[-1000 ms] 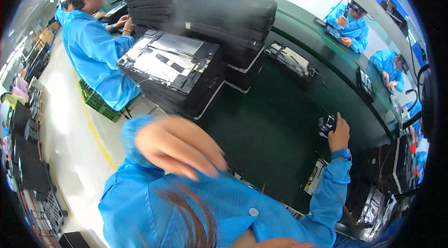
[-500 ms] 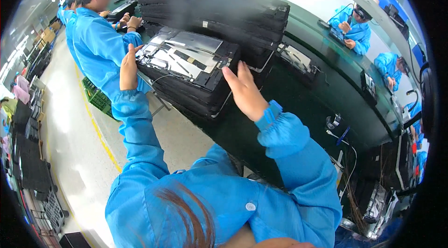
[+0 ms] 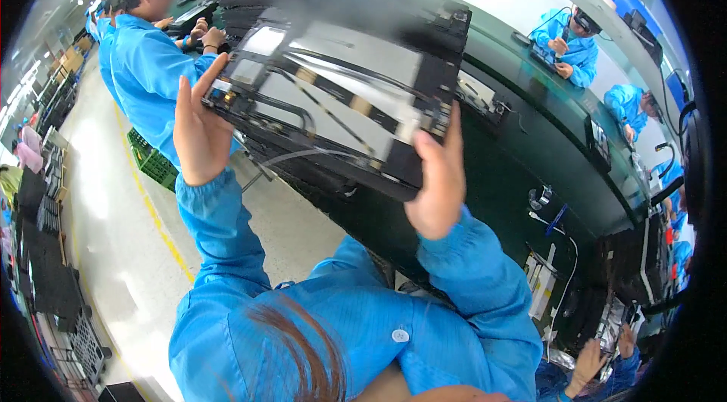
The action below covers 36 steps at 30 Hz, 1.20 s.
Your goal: The person assembles tablet components on a production line, connecting a screen and ribbon cable to a tablet case, then securing the components with an electric screwdriver.
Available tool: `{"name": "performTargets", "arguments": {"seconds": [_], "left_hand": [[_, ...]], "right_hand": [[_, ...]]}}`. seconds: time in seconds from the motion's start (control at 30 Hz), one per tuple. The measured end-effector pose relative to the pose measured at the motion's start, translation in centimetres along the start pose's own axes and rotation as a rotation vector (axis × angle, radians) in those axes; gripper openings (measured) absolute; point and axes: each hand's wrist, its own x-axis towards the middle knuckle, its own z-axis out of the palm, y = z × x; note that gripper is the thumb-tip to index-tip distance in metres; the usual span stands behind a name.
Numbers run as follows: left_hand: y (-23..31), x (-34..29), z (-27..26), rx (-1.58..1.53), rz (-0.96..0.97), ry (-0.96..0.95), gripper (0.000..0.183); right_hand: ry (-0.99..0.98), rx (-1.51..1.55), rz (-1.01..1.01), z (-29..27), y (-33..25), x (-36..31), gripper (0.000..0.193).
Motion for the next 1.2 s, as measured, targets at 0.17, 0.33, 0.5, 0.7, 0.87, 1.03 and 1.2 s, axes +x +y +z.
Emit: {"name": "performTargets", "arguments": {"seconds": [0.17, 0.33, 0.5, 0.7, 0.87, 1.03, 1.2], "left_hand": [[-0.2, -4.5, 4.1, -0.247, -0.236, -0.189, 0.059], [-3.6, -7.3, 8.2, -0.283, -0.66, -0.381, 0.055], [-10.2, -10.1, 9.8, -0.431, -0.992, -0.463, 0.051], [-17.0, -12.0, 9.4, -0.27, -1.149, -0.373, 0.053], [-19.9, -13.0, 8.3, -0.073, -1.125, -0.352, 0.056], [-20.7, -12.5, 7.0, 0.942, -0.477, -0.843, 0.053], [-17.2, -14.0, 10.6, 0.927, -0.029, -0.653, 0.056]], "right_hand": [[0.105, 0.11, 0.079, -6.4, -5.1, -3.6, 0.061], [0.281, 0.019, 0.048, -15.1, -6.3, -8.8, 0.061], [0.457, -0.017, 0.188, -21.0, -5.3, -13.8, 0.063], [0.565, 0.027, 0.297, -24.8, -3.2, -17.3, 0.045], [0.584, -0.102, 0.251, -23.6, -3.8, -16.4, 0.038], [0.744, 0.037, 0.287, -24.6, -3.9, -16.4, 0.032], [0.699, 0.075, 0.322, -25.0, -4.9, -16.3, 0.032]]}}
